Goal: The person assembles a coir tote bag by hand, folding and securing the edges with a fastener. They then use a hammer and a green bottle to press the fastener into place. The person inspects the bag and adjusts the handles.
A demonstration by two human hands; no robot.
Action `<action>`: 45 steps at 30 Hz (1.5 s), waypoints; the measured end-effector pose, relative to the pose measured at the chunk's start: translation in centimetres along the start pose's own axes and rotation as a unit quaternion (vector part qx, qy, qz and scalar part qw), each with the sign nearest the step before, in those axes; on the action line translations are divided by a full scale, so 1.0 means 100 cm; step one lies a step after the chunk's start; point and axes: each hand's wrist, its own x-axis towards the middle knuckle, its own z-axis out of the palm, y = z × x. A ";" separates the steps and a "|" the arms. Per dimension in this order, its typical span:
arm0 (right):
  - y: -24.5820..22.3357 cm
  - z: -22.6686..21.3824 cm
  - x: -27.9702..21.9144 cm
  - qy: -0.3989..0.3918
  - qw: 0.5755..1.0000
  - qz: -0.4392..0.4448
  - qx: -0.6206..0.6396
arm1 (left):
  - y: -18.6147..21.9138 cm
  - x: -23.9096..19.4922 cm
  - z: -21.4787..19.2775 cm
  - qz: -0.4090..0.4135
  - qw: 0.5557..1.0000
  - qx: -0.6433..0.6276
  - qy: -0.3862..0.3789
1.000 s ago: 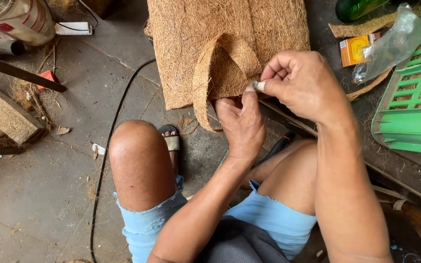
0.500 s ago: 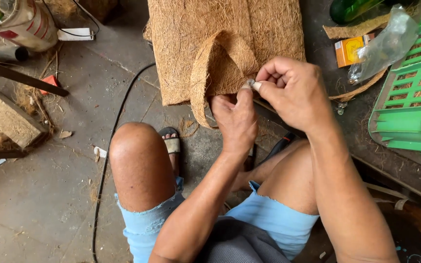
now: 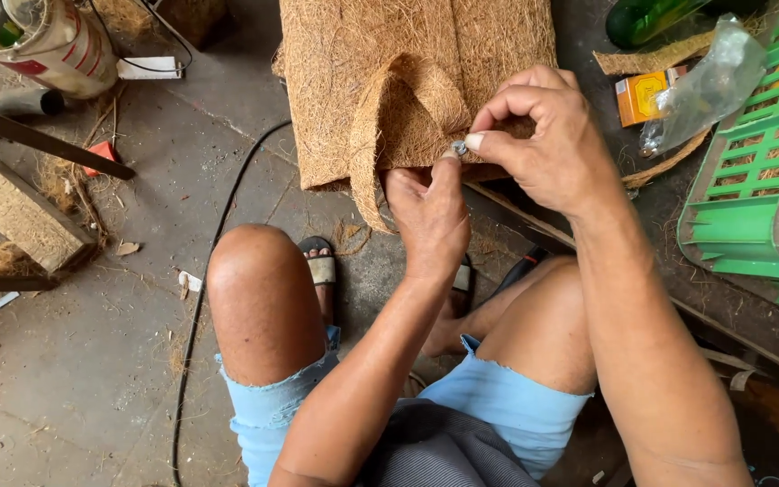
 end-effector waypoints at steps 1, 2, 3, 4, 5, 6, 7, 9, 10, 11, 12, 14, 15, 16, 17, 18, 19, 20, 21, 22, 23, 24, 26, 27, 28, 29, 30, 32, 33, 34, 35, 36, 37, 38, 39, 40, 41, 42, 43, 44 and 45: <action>-0.002 0.002 0.000 0.001 1.000 0.000 0.000 | 0.004 -0.001 -0.002 0.001 1.000 0.000 -0.001; -0.003 0.004 -0.001 0.007 1.000 0.010 0.005 | 0.007 -0.002 -0.003 -0.027 1.000 0.002 -0.004; -0.004 0.005 -0.001 0.014 1.000 0.021 0.010 | 0.011 -0.004 -0.004 -0.055 0.998 0.004 -0.008; -0.006 0.007 -0.002 0.015 1.000 0.019 0.010 | 0.014 -0.004 -0.005 -0.053 0.999 0.003 -0.007; -0.008 0.009 -0.003 0.024 1.000 0.020 -0.004 | 0.017 -0.005 -0.005 -0.061 0.998 -0.002 -0.003; -0.009 0.010 -0.005 0.033 0.999 0.023 -0.018 | 0.018 -0.006 -0.005 -0.071 0.997 -0.005 0.000; -0.008 0.011 -0.004 0.033 0.999 0.024 -0.018 | 0.020 -0.004 -0.003 -0.072 0.997 -0.004 0.000; -0.008 0.015 -0.005 0.041 0.999 0.021 -0.023 | 0.023 -0.003 -0.003 -0.089 0.996 -0.003 -0.004; -0.009 0.018 -0.006 0.044 0.999 0.019 -0.024 | 0.021 -0.003 -0.005 -0.086 0.996 -0.004 -0.005; -0.009 0.020 -0.007 0.055 0.998 0.016 -0.020 | 0.020 -0.003 -0.006 -0.079 0.997 -0.007 -0.007; -0.010 0.022 -0.008 0.065 0.998 0.015 -0.015 | 0.018 -0.003 -0.008 -0.072 0.997 -0.009 -0.009; -0.006 0.023 -0.010 0.071 0.997 0.013 -0.012 | 0.017 -0.001 -0.007 -0.069 0.998 -0.003 -0.004; -0.005 0.024 -0.012 0.076 0.997 0.013 -0.010 | 0.015 -0.001 -0.007 -0.068 0.998 0.002 0.001; -0.004 0.023 -0.012 0.077 0.997 0.013 -0.009 | 0.017 -0.002 -0.008 -0.068 0.998 0.003 0.001; -0.003 0.021 -0.012 0.066 0.998 0.015 -0.005 | 0.018 -0.002 -0.008 -0.074 0.997 0.018 -0.013; -0.002 0.019 -0.012 0.056 0.998 0.017 -0.002 | 0.020 -0.004 -0.007 -0.080 0.996 0.033 -0.027; -0.004 0.017 -0.010 0.056 0.998 0.018 -0.003 | 0.013 -0.001 -0.007 -0.080 0.996 0.033 -0.028; -0.006 0.015 -0.009 0.037 0.999 0.028 0.018 | 0.007 0.003 -0.007 -0.072 0.997 -0.004 -0.025; -0.007 0.013 -0.007 0.017 0.998 0.038 0.038 | 0.001 0.007 -0.007 -0.063 0.997 -0.040 -0.022; -0.002 0.014 -0.006 0.016 0.998 0.038 0.038 | -0.002 0.009 -0.006 -0.063 0.997 -0.040 -0.022; 0.003 0.014 -0.004 0.007 0.999 0.035 0.037 | -0.005 0.011 -0.005 -0.059 0.996 -0.058 -0.025; 0.008 0.016 -0.003 -0.004 0.999 0.031 0.037 | -0.009 0.013 -0.006 -0.054 0.995 -0.076 -0.025; 0.013 0.016 0.001 -0.018 0.999 0.029 0.031 | -0.006 0.012 -0.009 -0.056 0.995 -0.079 -0.031; 0.016 0.015 0.002 -0.030 0.999 0.028 0.022 | -0.004 0.011 -0.009 -0.059 0.994 -0.083 -0.040; 0.016 0.013 0.005 -0.028 0.999 0.028 0.021 | -0.002 0.010 -0.010 -0.058 0.994 -0.083 -0.042; 0.015 0.010 0.008 -0.039 0.999 0.027 0.018 | -0.001 0.010 -0.010 -0.052 0.994 -0.081 -0.045; 0.014 0.009 0.008 -0.055 0.998 0.027 0.017 | -0.001 0.008 -0.012 -0.050 0.995 -0.078 -0.045; 0.007 0.006 0.010 -0.067 0.997 0.045 0.008 | -0.002 0.009 -0.008 -0.058 0.982 -0.169 -0.066; 0.003 0.004 0.013 -0.077 0.995 0.062 0.000 | -0.002 0.011 -0.006 -0.063 0.960 -0.259 -0.088; 0.003 0.005 0.014 -0.078 0.995 0.061 0.001 | -0.004 0.012 -0.007 -0.062 0.960 -0.259 -0.087; 0.002 0.006 0.014 -0.072 0.996 0.050 -0.016 | -0.006 0.014 -0.007 -0.056 0.950 -0.285 -0.113; 0.003 0.006 0.013 -0.066 0.996 0.041 -0.032 | -0.009 0.014 -0.008 -0.051 0.939 -0.309 -0.140; 0.000 0.008 0.008 -0.066 0.996 0.043 -0.032 | -0.006 0.012 -0.009 -0.052 0.940 -0.308 -0.140; -0.003 0.009 0.005 -0.039 0.998 0.035 -0.041 | -0.001 0.010 -0.010 -0.055 0.951 -0.275 -0.127; -0.006 0.010 0.001 -0.012 0.998 0.026 -0.050 | 0.003 0.009 -0.011 -0.058 0.962 -0.242 -0.114; -0.007 0.015 -0.004 -0.010 0.998 0.029 -0.051 | 0.004 0.009 -0.011 -0.059 0.962 -0.240 -0.117; -0.007 0.020 -0.009 0.039 0.998 0.007 -0.054 | 0.004 0.010 -0.011 -0.051 0.956 -0.262 -0.120; -0.006 0.024 -0.015 0.087 0.994 -0.013 -0.057 | 0.004 0.010 -0.010 -0.044 0.951 -0.281 -0.123; -0.013 0.028 -0.016 0.090 0.994 -0.009 -0.058 | 0.003 0.012 -0.010 -0.046 0.951 -0.278 -0.127; -0.020 0.030 -0.020 0.147 0.986 -0.064 -0.055 | 0.001 0.012 -0.008 -0.025 0.949 -0.288 -0.123; -0.027 0.031 -0.023 0.200 0.971 -0.120 -0.054 | -0.001 0.012 -0.006 -0.003 0.947 -0.299 -0.118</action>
